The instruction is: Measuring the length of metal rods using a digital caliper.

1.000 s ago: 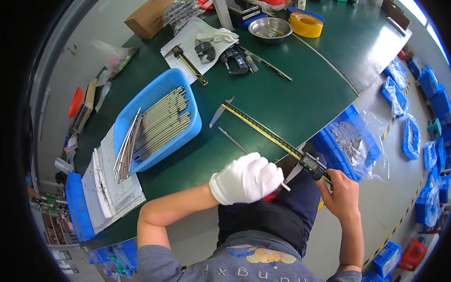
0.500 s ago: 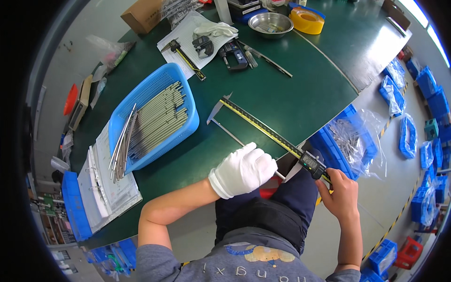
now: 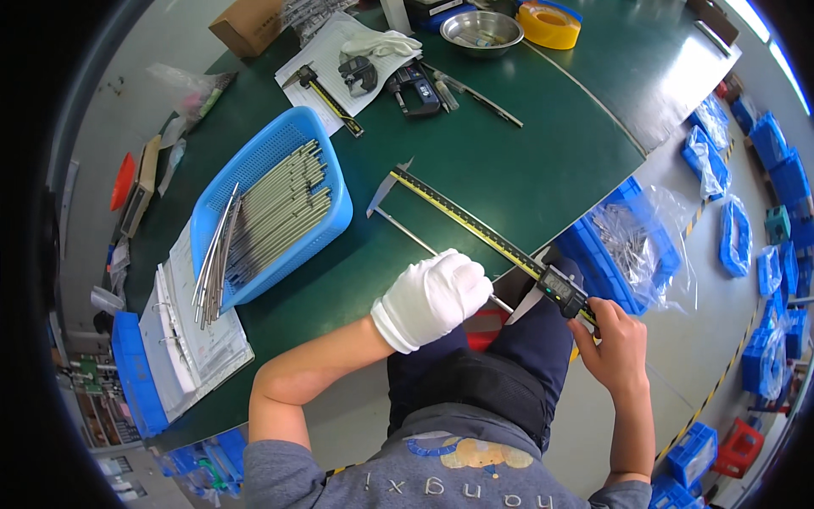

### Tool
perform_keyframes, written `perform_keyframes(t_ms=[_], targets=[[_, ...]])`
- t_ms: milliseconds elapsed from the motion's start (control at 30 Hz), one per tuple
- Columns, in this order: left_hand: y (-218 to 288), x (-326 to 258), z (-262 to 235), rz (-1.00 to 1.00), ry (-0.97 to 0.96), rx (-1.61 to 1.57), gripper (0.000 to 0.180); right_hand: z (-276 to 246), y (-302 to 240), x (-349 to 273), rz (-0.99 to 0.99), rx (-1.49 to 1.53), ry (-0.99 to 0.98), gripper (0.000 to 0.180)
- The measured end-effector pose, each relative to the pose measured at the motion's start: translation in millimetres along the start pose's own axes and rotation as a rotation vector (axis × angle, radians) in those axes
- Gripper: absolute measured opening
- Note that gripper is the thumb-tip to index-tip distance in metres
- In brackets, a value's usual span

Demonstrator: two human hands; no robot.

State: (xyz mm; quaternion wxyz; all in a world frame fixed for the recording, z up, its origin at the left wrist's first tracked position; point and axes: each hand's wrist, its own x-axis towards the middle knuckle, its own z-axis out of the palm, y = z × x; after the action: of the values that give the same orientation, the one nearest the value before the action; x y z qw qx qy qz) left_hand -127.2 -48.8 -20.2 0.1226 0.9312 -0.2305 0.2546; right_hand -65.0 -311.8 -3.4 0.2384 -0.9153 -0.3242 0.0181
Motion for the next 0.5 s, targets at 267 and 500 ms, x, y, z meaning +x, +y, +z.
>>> perform_keyframes(t_ms=[267,500], targets=[[0.8,-0.2,-3.0,-0.026,-0.045,0.028,0.009,1.8,-0.3,-2.2,0.028,0.012,-0.007,0.027],[0.4,0.2,-3.9,-0.044,-0.042,-0.016,0.009,2.3,0.0,-2.3,0.026,0.015,-0.014,0.027]])
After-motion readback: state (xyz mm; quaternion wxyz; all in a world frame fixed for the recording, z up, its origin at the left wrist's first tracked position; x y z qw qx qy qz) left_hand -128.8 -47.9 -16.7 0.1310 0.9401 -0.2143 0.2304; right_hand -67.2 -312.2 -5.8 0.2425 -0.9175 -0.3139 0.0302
